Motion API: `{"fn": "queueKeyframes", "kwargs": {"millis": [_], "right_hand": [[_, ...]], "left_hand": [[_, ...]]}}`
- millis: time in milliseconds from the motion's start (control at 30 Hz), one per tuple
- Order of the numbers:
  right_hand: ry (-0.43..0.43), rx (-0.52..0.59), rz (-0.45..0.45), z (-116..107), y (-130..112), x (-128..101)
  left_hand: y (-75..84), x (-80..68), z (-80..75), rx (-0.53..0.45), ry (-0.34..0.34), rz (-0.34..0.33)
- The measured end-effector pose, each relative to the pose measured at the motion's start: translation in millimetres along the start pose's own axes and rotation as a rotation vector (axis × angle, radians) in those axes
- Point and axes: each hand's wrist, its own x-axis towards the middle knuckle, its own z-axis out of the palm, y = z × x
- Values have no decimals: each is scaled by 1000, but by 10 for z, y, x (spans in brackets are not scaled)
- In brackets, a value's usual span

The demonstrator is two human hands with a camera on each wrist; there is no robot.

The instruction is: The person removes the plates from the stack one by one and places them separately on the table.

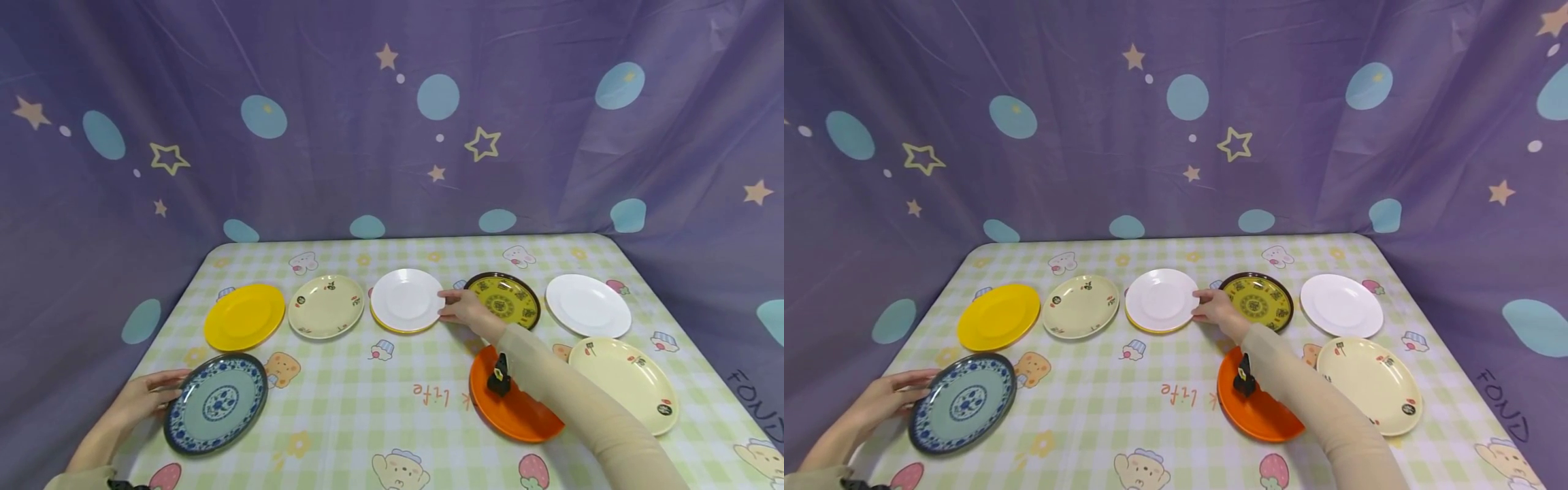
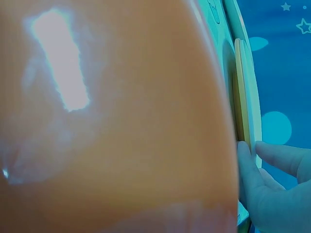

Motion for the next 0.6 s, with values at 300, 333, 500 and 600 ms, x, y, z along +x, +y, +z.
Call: {"fn": "queueKeyframes", "kwargs": {"millis": [300, 333, 500, 600], "right_hand": [[10, -18, 15, -1, -10, -7], [12, -17, 17, -1, -12, -8], [8, -7, 21, -5, -20, -15], [3, -6, 20, -6, -20, -20]], "left_hand": [[86, 90, 85, 194, 148, 88], [45, 149, 94, 220, 176, 113], [-169, 452, 175, 221, 297, 302], [-182, 562, 237, 181, 310, 378]]}}
